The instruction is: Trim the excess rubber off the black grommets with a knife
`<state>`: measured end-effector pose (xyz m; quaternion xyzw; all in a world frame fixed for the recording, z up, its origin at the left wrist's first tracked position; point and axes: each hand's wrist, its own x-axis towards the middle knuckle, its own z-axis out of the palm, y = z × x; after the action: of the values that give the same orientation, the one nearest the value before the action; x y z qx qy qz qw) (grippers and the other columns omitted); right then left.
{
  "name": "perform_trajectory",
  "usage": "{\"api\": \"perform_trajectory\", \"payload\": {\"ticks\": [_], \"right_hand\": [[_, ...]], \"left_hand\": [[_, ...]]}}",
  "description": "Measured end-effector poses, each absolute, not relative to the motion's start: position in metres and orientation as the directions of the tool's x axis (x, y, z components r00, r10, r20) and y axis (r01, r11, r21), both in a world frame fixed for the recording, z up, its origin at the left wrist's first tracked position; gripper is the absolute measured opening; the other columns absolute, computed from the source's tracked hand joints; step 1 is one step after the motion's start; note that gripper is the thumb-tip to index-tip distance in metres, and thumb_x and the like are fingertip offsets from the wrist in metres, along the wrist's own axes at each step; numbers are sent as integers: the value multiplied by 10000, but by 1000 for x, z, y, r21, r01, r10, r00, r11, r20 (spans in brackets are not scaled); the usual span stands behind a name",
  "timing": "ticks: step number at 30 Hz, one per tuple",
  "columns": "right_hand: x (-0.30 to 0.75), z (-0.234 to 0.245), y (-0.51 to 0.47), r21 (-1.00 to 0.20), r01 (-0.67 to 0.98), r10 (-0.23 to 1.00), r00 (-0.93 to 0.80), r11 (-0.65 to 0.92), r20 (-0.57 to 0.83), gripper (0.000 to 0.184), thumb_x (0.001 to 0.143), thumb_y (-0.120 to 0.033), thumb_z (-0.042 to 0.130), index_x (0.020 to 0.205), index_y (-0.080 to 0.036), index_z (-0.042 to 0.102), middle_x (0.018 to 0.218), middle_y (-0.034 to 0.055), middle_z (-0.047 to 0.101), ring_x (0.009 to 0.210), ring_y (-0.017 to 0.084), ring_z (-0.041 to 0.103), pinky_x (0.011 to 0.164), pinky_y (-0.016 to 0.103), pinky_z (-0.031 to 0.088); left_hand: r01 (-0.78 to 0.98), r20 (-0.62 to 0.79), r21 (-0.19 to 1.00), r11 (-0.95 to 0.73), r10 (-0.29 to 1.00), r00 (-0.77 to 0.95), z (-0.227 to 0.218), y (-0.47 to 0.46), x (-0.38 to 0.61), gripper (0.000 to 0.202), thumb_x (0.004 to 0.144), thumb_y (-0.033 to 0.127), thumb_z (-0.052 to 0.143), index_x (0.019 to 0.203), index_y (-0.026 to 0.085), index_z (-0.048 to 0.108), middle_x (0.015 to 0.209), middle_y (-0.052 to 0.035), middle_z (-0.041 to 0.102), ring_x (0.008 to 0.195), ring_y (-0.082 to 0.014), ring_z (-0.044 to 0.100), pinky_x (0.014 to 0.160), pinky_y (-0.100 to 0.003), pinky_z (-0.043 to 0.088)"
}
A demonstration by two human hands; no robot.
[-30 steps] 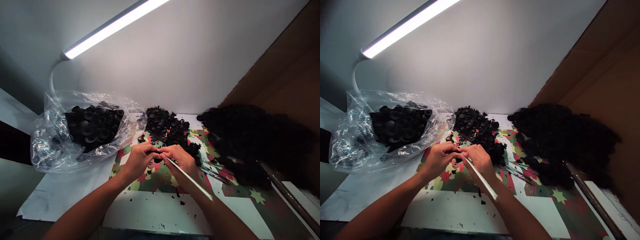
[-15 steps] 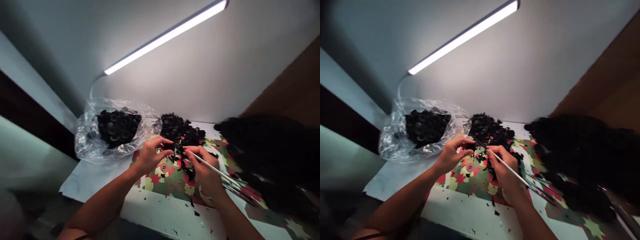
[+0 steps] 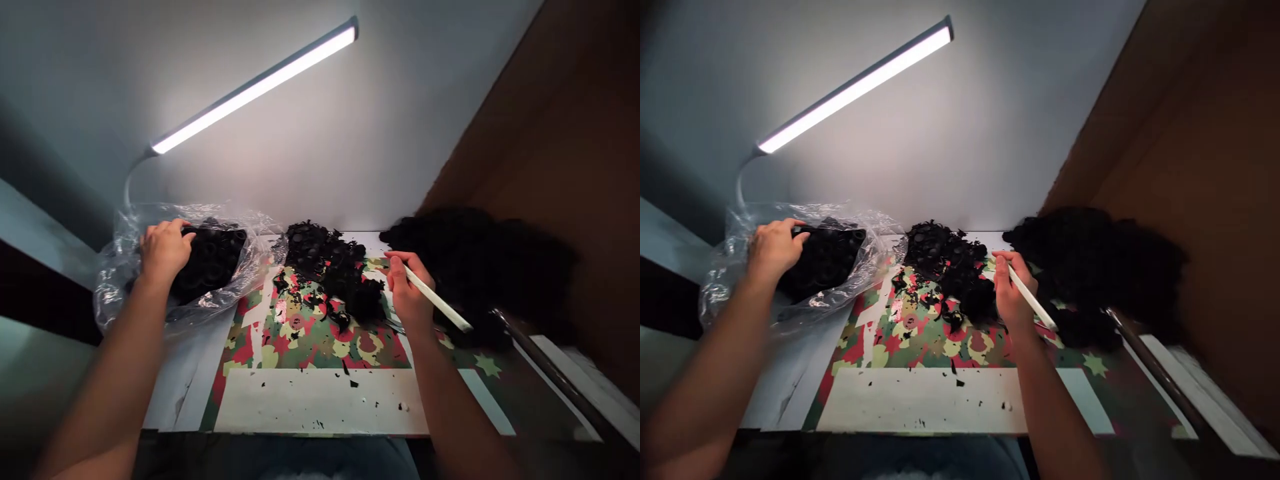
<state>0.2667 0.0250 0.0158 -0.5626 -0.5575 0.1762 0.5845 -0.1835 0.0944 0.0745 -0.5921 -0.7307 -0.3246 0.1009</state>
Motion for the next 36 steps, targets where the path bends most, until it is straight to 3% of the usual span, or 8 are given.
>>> {"api": "perform_trajectory", "payload": {"ticks": [5,10,13,17,23,30,33,36], "right_hand": [[286,6,32,-893,360,887,267,269,375,510,984,-645,368,985,-205,625,574,-16,587,476,142,474,535,278,416],[285,-6,35,-893,310,874,261,325,409,546,994,-652,310,1143,-209,592,676,-12,612,544,151,510,608,298,448],[280,-8,34,-886,288,858,268,362,438,580,999,-641,275,1110,-204,639,584,-48,460,531,147,441,597,298,418],[275,-5,29,-892,297,875,248,340,417,592,1017,-581,261,1121,-208,708,598,-41,359,560,153,398,568,293,371],[262,-9,27,-903,307,920,155,302,360,440,1008,-490,380,1157,-209,684,718,-12,557,628,154,528,605,278,438],[229,-5,17,-958,145,967,32,247,254,192,976,-431,517,975,-241,490,992,54,744,816,195,729,728,311,537],[221,-2,18,-942,262,977,-73,210,198,200,959,-415,525,884,-229,524,1034,74,748,824,205,723,687,305,519],[217,-3,21,-885,406,974,-115,226,196,229,929,-387,543,775,-217,541,1039,75,746,800,201,686,675,312,489]], "left_hand": [[903,619,337,-267,785,1,65,79,-109,227,927,280,550,739,210,656,941,-126,679,1123,-347,580,1050,-534,382],[728,363,452,-515,852,378,15,59,2,102,897,220,613,927,223,710,1009,-75,683,971,-251,628,923,-395,492],[667,233,564,-486,869,437,-18,59,38,285,877,198,648,1162,207,654,1157,-101,632,1081,-274,611,974,-420,478],[646,216,607,-463,879,426,-40,69,52,320,807,167,725,1116,206,654,1117,-92,607,1119,-297,588,977,-439,479],[574,249,703,-420,902,354,-34,70,39,221,802,207,731,1005,214,643,1100,-73,647,1057,-257,620,912,-394,502],[67,13,997,-31,965,262,-30,52,25,313,744,289,763,1023,195,656,1101,-53,684,820,-161,668,747,-319,571],[-151,-133,974,172,963,235,-34,48,27,369,675,291,833,987,170,679,945,-33,680,813,-154,672,800,-328,586],[-242,-174,944,223,962,210,-37,46,33,303,717,375,812,873,163,661,883,-18,643,783,-137,652,765,-331,599]]}}
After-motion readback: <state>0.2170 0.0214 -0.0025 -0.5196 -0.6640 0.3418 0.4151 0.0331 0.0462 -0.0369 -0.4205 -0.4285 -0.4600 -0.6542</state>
